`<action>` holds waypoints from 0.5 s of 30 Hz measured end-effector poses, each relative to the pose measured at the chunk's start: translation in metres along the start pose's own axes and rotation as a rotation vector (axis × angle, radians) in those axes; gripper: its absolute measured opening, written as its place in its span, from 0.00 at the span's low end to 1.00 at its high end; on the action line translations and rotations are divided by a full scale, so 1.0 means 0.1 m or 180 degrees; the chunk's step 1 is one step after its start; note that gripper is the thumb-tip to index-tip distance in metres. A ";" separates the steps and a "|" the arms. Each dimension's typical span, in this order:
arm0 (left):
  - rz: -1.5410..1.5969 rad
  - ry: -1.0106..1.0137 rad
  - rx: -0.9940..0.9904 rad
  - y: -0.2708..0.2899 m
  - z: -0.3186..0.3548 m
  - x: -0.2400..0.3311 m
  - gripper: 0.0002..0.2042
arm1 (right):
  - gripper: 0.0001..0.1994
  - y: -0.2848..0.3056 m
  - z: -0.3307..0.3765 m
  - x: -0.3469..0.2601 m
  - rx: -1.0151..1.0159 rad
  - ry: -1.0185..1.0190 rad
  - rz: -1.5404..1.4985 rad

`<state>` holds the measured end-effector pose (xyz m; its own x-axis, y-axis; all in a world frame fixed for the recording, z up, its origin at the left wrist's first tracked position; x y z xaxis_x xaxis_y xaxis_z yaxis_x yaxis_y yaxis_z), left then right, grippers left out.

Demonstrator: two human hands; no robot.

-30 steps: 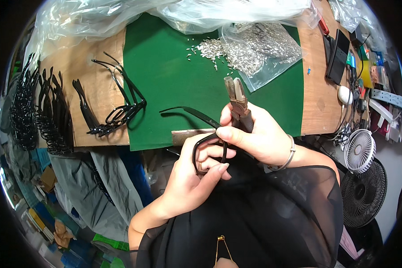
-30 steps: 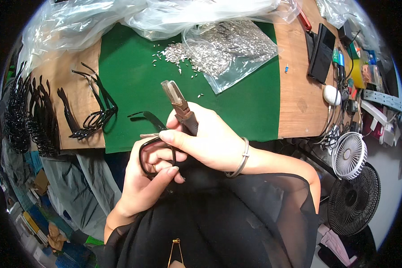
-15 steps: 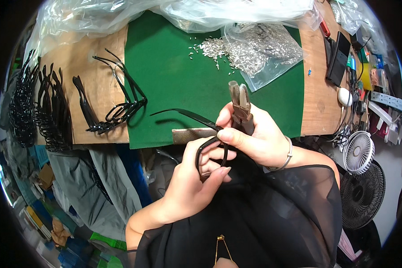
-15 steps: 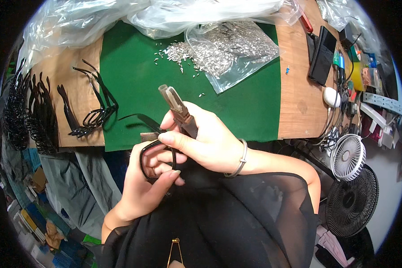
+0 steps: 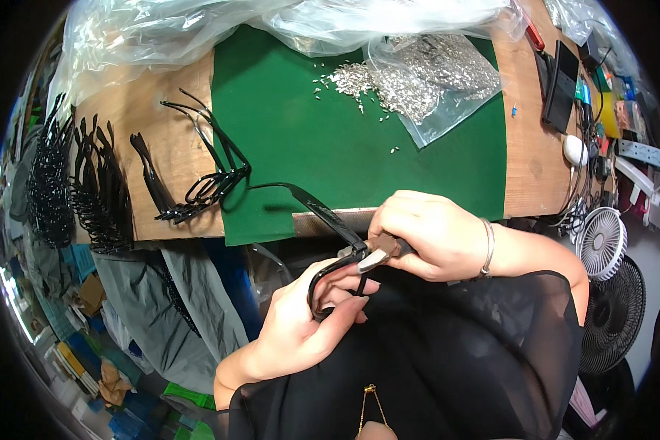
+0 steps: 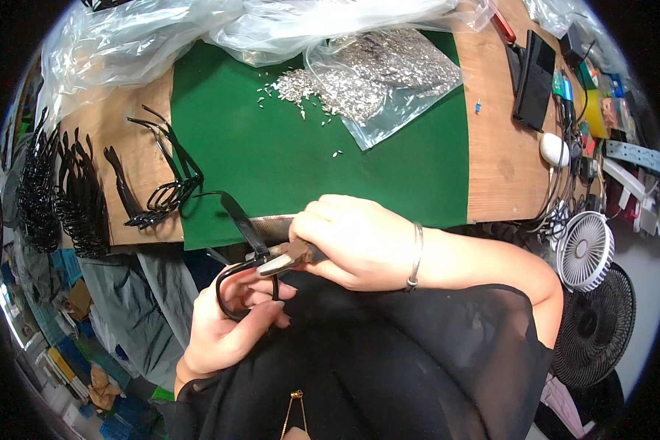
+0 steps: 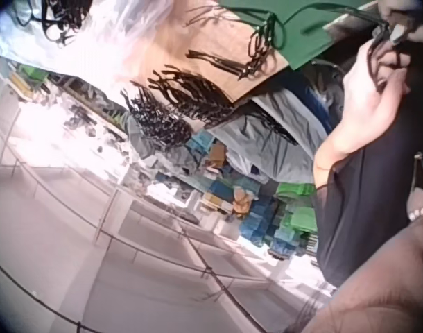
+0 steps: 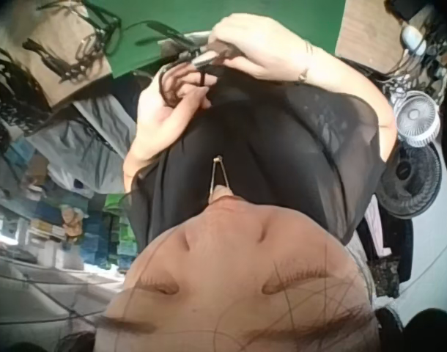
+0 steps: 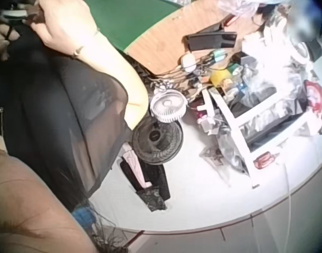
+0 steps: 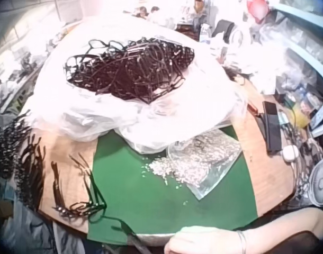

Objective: The person repeatedly picks up black eyeglass frames from a plastic bag and uses pliers to press or adjust the frame arms. Finished frames are placed on the table, and the process continues with new frames from the bag.

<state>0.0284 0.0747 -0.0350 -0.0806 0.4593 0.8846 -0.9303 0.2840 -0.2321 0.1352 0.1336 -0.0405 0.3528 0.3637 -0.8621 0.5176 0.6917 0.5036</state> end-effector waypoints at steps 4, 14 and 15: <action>-0.1086 -0.0407 0.0014 0.00 -0.01 0.07 0.18 | 0.11 0.02 -0.06 -0.04 -0.0210 0.0306 0.0046; -0.1481 -0.0457 0.0049 0.06 -0.12 0.04 0.16 | 0.13 -0.02 -0.06 0.08 0.0278 0.0183 0.0514; -0.1293 -0.0482 0.0093 0.10 -0.11 -0.02 0.17 | 0.13 -0.03 -0.09 0.10 0.0226 0.0140 0.0411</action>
<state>0.0234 0.0863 -0.0432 0.2445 0.1859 0.9517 -0.9069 0.3912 0.1566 0.1297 0.1408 -0.0508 0.3864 0.4749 -0.7907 0.5245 0.5920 0.6119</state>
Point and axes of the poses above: each hand's wrist, its own z-axis away from the middle knuckle, its own y-axis out of the back of the hand, x = y × z, the point moved 8 cm from there along -z, towards the middle knuckle, and after that the axes turned 3 degrees about -y, right-handed, at the moved point
